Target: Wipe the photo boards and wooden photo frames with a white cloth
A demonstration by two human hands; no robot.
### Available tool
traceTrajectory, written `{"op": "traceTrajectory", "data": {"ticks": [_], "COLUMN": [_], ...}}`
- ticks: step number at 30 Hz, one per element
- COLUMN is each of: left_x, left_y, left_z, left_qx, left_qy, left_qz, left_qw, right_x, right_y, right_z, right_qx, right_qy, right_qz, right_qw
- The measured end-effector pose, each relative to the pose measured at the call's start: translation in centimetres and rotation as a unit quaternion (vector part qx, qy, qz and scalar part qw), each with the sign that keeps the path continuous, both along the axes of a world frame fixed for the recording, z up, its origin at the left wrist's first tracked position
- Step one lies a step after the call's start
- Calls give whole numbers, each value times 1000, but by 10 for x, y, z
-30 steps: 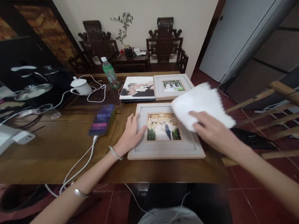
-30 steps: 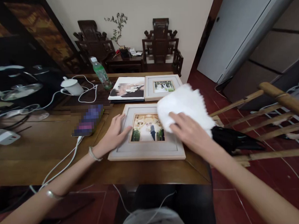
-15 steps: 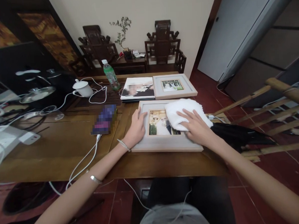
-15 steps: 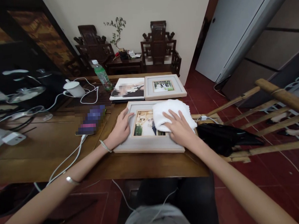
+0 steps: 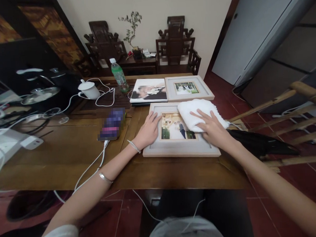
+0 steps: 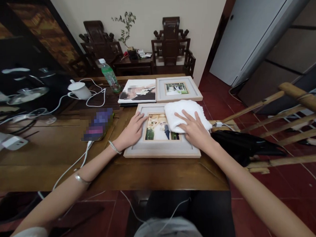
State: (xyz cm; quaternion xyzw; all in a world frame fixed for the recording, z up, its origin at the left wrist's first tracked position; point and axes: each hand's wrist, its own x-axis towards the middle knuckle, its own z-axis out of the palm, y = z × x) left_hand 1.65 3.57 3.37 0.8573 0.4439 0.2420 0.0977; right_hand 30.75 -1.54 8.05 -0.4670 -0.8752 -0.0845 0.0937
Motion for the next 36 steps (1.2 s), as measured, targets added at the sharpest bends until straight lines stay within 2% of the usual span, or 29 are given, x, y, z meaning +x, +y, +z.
{"op": "traceTrajectory", "data": {"ticks": [4, 7, 9, 12, 15, 17, 19, 22, 25, 28, 31, 36], "left_x": [-5, -6, -6, -5, -5, -5, -4, -4, -4, -5, -6, -6], "left_y": [2, 1, 1, 1, 3, 4, 4, 4, 3, 4, 5, 6], "left_z": [-7, -7, -7, -7, -9, -11, -12, -11, -10, -11, -13, -17], "left_qx": [0, -5, -7, -7, -5, -4, -1, 5, 18, 22, 23, 33], "left_qy": [-38, -42, -40, -43, -56, -61, -60, -58, -66, -66, -59, -65], "left_qz": [-8, -14, -15, -18, -16, -12, -11, -17, -29, -35, -24, -11], "left_qw": [999, 999, 999, 999, 998, 998, 998, 998, 997, 997, 998, 997], "right_x": [2, -5, -11, -18, -23, -29, -42, -72, -103, -120, -111, -55], "right_y": [26, 33, 22, -13, -41, -42, -27, 17, 62, 86, 89, 77], "right_z": [6, 5, 4, 8, 23, 34, 41, 40, 28, 14, 7, 12], "right_qx": [51, 8, -27, -59, -91, -77, -23, 55, 53, 26, 27, 27], "right_qy": [-17, -64, -88, -95, -57, -18, 1, -16, -69, -109, -113, -147], "right_qz": [-16, -27, -30, -20, 12, 19, 14, 27, 48, 55, 39, -35], "right_qw": [998, 998, 995, 994, 994, 997, 1000, 998, 995, 992, 992, 988]}}
